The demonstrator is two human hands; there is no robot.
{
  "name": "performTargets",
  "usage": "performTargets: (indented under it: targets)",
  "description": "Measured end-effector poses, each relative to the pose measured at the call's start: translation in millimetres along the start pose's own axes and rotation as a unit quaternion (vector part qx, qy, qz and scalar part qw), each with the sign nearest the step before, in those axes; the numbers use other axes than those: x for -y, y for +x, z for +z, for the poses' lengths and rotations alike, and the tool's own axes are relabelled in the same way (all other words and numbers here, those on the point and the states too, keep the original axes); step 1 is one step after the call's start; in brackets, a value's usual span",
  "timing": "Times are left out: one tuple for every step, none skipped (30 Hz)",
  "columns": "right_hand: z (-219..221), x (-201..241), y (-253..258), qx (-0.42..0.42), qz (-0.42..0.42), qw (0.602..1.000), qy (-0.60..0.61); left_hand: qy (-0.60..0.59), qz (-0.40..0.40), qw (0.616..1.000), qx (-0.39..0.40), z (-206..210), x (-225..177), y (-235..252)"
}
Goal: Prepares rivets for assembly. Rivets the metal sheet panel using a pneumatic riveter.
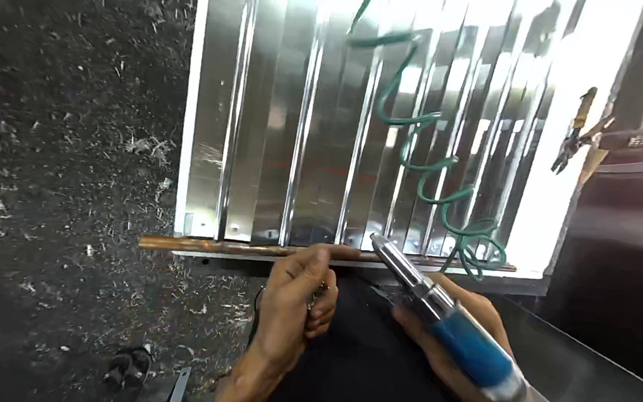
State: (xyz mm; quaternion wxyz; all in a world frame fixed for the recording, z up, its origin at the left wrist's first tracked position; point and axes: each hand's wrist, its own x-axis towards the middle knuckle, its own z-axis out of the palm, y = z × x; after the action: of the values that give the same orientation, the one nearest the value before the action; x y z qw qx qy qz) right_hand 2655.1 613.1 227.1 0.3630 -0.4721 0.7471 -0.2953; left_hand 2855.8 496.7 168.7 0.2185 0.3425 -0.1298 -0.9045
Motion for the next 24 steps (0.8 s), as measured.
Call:
performTargets:
  targets:
    - [-4,7,-9,-0.006,-0.023,0.999,0.027,0.013,-0.002,1.0,0.009,9,13,-4]
    - [-6,13,-19,-0.005,-0.041,0.998,0.046,0.029,-0.004,0.999,0.017,19,27,-10]
    - [-7,16,-30,-0.004,-0.057,0.997,0.054,0.056,0.005,0.998,0.025,27,42,-17]
    - [-7,17,-42,-0.008,-0.067,0.996,0.051,0.088,0.031,0.995,0.031,35,58,-23]
    - [-6,17,-53,-0.016,-0.077,0.996,0.043,0.128,0.068,0.989,0.036,42,72,-29]
    - [-5,15,-64,-0.026,-0.088,0.995,0.03,0.167,0.104,0.979,0.051,46,83,-36]
    - [-4,13,-74,-0.034,-0.098,0.995,0.012,0.183,0.131,0.973,0.06,50,95,-42]
    - [-4,10,-83,-0.039,-0.104,0.994,-0.008,0.188,0.145,0.969,0.063,52,106,-47]
    - [-5,7,-92,-0.039,-0.106,0.993,-0.025,0.189,0.148,0.969,0.061,52,115,-52]
    - [-7,3,-102,-0.032,-0.103,0.993,-0.038,0.189,0.144,0.969,0.058,52,125,-58]
    - [-9,0,-112,-0.023,-0.099,0.994,-0.046,0.187,0.139,0.971,0.059,52,135,-64]
    - [-12,-4,-120,-0.017,-0.095,0.994,-0.05,0.181,0.134,0.972,0.063,52,143,-68]
    - [-15,-8,-128,-0.018,-0.091,0.994,-0.05,0.172,0.122,0.975,0.069,52,150,-73]
    - [-16,-14,-136,-0.027,-0.086,0.995,-0.049,0.162,0.107,0.978,0.071,52,156,-77]
    - [-16,-20,-142,-0.04,-0.083,0.995,-0.039,0.153,0.094,0.982,0.065,52,161,-81]
    - [-16,-27,-148,-0.058,-0.084,0.995,-0.019,0.145,0.083,0.984,0.053,51,166,-84]
    - [-16,-33,-153,-0.074,-0.086,0.993,0.007,0.135,0.072,0.988,0.036,50,171,-87]
    - [-16,-38,-158,-0.093,-0.087,0.991,0.033,0.118,0.06,0.991,0.014,50,174,-90]
    - [-15,-42,-161,-0.117,-0.084,0.988,0.055,0.099,0.046,0.994,-0.006,50,177,-93]
    - [-14,-45,-165,-0.141,-0.077,0.985,0.066,0.088,0.035,0.995,-0.017,49,179,-97]
    - [-13,-47,-168,-0.162,-0.07,0.982,0.069,0.083,0.03,0.996,-0.02,49,182,-101]
    - [-11,-47,-171,-0.175,-0.063,0.98,0.068,0.084,0.031,0.996,-0.015,51,186,-105]
    - [-9,-46,-173,-0.18,-0.058,0.98,0.066,0.085,0.038,0.996,-0.006,53,189,-108]
    - [-7,-45,-174,-0.175,-0.058,0.981,0.065,0.087,0.051,0.995,0.0,56,192,-110]
